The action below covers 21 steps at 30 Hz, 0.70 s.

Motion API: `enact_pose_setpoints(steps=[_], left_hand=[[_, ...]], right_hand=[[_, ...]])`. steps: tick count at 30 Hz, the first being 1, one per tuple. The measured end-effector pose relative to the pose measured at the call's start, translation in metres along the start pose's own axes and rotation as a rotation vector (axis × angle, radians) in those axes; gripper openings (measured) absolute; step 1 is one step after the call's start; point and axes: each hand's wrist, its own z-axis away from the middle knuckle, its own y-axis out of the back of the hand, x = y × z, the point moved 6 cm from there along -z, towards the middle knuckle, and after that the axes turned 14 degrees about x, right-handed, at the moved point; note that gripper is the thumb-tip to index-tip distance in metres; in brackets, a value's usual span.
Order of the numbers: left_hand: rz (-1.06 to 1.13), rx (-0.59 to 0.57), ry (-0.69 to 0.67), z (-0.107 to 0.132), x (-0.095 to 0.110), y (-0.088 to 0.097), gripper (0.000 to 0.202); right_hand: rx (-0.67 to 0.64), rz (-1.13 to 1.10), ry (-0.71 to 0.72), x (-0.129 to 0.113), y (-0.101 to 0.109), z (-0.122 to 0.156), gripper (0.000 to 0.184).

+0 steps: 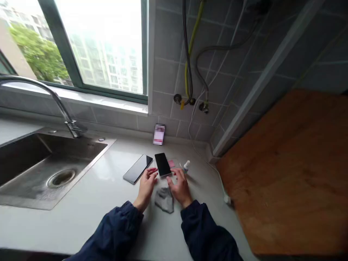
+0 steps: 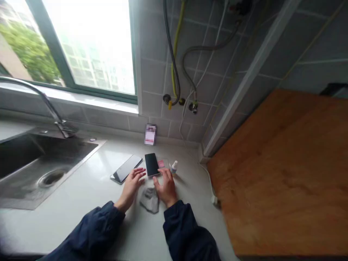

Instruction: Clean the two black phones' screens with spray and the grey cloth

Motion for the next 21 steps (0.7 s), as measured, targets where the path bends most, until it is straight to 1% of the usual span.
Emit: enact_pose_setpoints(steps=[3, 6, 9, 12, 16, 18, 21], left_hand=[[0.033, 0.019, -0.052, -0.015, -0.001, -0.013, 0.042], [0.027, 0.044, -0.136, -0.034, 0.002, -0.025, 0.034], [0.000, 0.048, -0.222, -0.048, 0.010, -0.034, 0.028], [-0.037, 0.002, -0.296, -0.047, 0.017, -0.036, 0.025], [-0.097, -0.031, -0.357, -0.034, 0.022, -0.030, 0.020], [-0.108, -0.033, -0.369, -0.031, 0.022, -0.027, 0.022], [-0.111, -0.031, -0.353, -0.034, 0.019, -0.027, 0.024]], right_hand=[[-0.014, 0.034, 0.016, -0.005, -0.022, -0.010, 0.046], [-0.024, 0.091, -0.009, -0.005, -0.042, -0.015, 0.064], [-0.038, 0.141, -0.048, 0.002, -0.056, -0.015, 0.071], [-0.051, 0.169, -0.068, 0.007, -0.061, -0.011, 0.072], [-0.077, 0.178, -0.081, 0.008, -0.061, -0.009, 0.074], [-0.084, 0.183, -0.100, 0.008, -0.062, -0.010, 0.076], [-0.083, 0.184, -0.135, 0.009, -0.062, -0.013, 0.074]])
